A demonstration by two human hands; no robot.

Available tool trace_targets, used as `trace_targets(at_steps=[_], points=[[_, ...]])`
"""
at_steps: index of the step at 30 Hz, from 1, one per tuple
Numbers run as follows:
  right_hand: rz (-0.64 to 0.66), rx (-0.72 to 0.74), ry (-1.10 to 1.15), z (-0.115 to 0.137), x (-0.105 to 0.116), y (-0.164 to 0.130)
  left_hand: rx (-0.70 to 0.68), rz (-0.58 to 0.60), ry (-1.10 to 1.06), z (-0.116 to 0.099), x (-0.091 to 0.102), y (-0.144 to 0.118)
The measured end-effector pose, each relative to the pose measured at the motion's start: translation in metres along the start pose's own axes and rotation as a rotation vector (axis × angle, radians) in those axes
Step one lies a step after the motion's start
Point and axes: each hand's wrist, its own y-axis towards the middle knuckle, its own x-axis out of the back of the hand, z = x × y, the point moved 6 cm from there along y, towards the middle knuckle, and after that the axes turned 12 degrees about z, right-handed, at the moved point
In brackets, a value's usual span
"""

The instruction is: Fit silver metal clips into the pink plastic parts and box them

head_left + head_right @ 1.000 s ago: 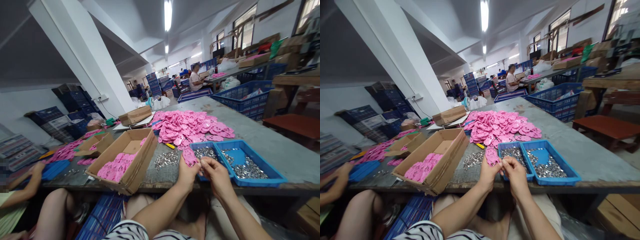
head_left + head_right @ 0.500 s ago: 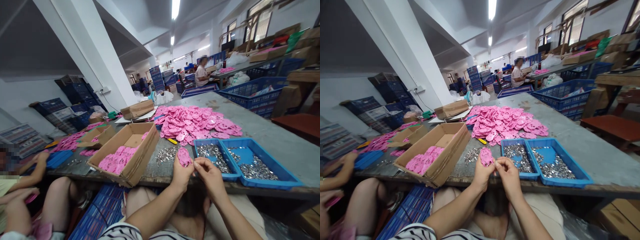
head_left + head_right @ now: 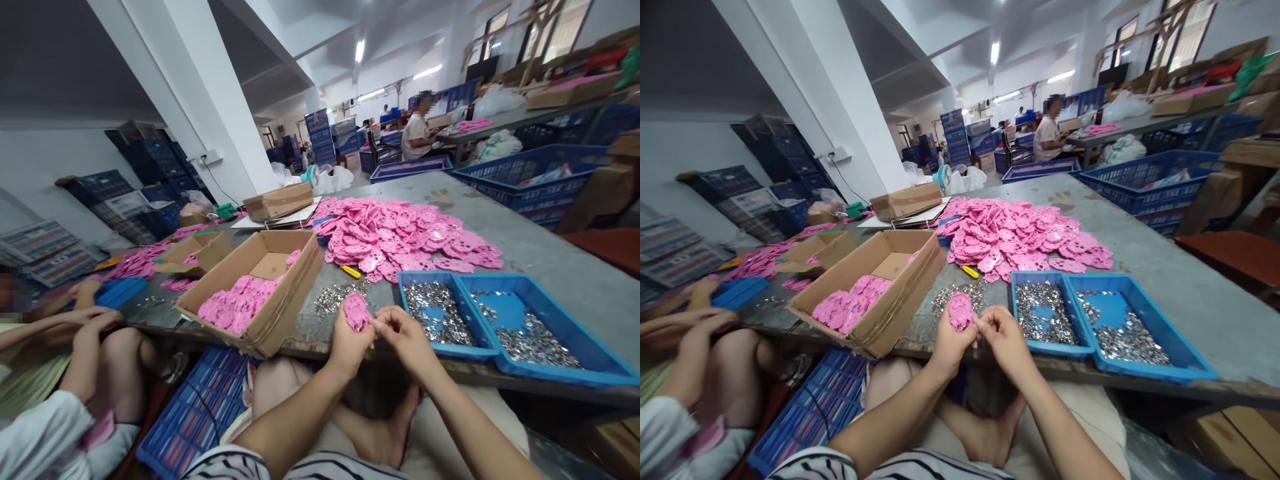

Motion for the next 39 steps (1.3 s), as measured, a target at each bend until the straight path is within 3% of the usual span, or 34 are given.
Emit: trace_targets(at_steps=[6, 8, 12, 15, 20, 29, 39], points=[[0.009, -0.114, 0.235, 0.026, 0.016, 0.014, 0.096, 0.271, -0.338, -0.032, -0.01, 0.009], [0.008, -0.072, 0.228, 0.043, 0.022, 0.019, 0.145, 0.341, -0.416, -0.045, -0.012, 0.01], [0.065, 0.102, 0.03, 0.079, 0.023, 0.023, 0.148, 0.36, -0.44, -0.064, -0.011, 0.008], [0.139, 0.156, -0.121, 0.091, 0.014, 0.018, 0.085, 0.33, -0.417, -0.067, -0.008, 0.001], [0.18, 0.179, -0.249, 0.089, 0.003, 0.014, 0.023, 0.309, -0.362, -0.062, 0.0, -0.009], [0.196, 0.147, -0.245, 0.092, -0.005, 0.017, -0.018, 0.401, -0.269, -0.064, 0.002, -0.012], [0.209, 0.076, -0.221, 0.084, -0.009, 0.02, -0.031, 0.428, -0.258, -0.058, 0.001, -0.01]])
